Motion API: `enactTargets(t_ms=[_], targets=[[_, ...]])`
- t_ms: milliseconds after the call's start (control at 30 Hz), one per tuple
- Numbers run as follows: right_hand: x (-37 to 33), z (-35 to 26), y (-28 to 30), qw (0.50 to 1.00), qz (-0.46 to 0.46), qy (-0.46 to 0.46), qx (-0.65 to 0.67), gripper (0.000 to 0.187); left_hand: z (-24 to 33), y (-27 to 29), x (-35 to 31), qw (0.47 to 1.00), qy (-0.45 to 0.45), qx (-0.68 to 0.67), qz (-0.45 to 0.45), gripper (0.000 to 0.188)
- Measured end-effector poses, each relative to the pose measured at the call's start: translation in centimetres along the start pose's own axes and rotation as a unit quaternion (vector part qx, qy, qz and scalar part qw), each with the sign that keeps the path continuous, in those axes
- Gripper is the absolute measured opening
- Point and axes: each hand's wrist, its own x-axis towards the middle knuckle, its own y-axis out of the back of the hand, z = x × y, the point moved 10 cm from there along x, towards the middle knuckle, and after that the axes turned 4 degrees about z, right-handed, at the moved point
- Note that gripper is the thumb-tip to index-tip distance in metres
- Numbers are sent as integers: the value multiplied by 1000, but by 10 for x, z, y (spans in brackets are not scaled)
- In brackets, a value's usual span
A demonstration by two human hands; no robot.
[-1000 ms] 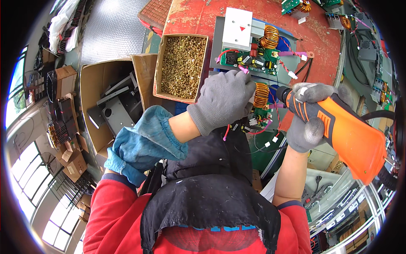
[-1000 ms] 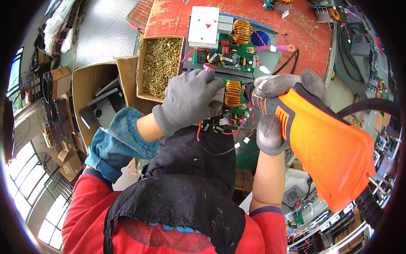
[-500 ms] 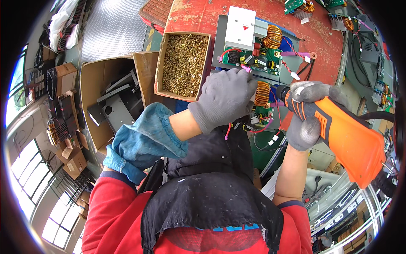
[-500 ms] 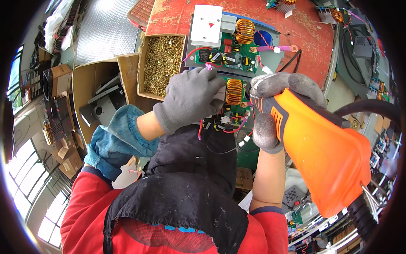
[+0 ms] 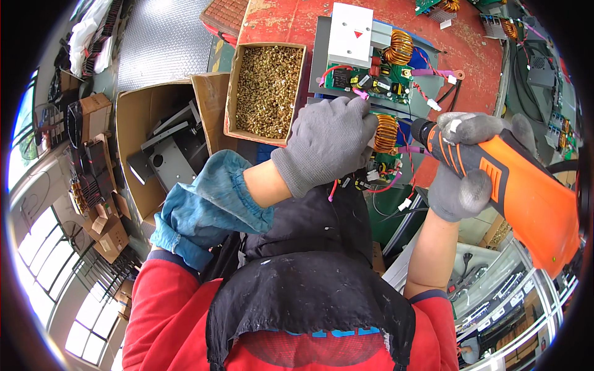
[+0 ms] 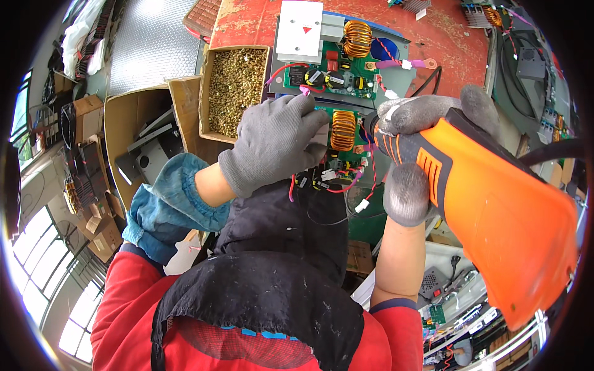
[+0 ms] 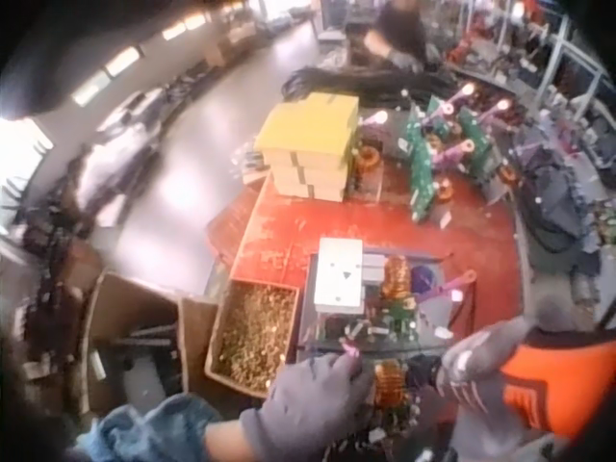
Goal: Assemble electronic inverter components by placing boards, securing housings, and using a power screwdriver.
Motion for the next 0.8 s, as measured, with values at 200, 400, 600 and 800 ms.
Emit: enactTargets(t_ms=[200, 400, 600, 800], targets=[[-5, 1, 7, 1000, 11, -1, 25, 77, 5, -7, 1, 999, 8, 12, -37, 38], [-8, 9, 8, 998, -7, -12, 59, 79, 4, -12, 3, 999, 6, 9, -48, 38], [-10, 10, 12, 1000, 17, -15, -1, 75, 2, -12, 5, 999, 12, 6, -51, 38], [-7, 14, 12, 999, -32, -23, 26, 76, -1, -14, 7, 998, 18, 5, -63, 37]])
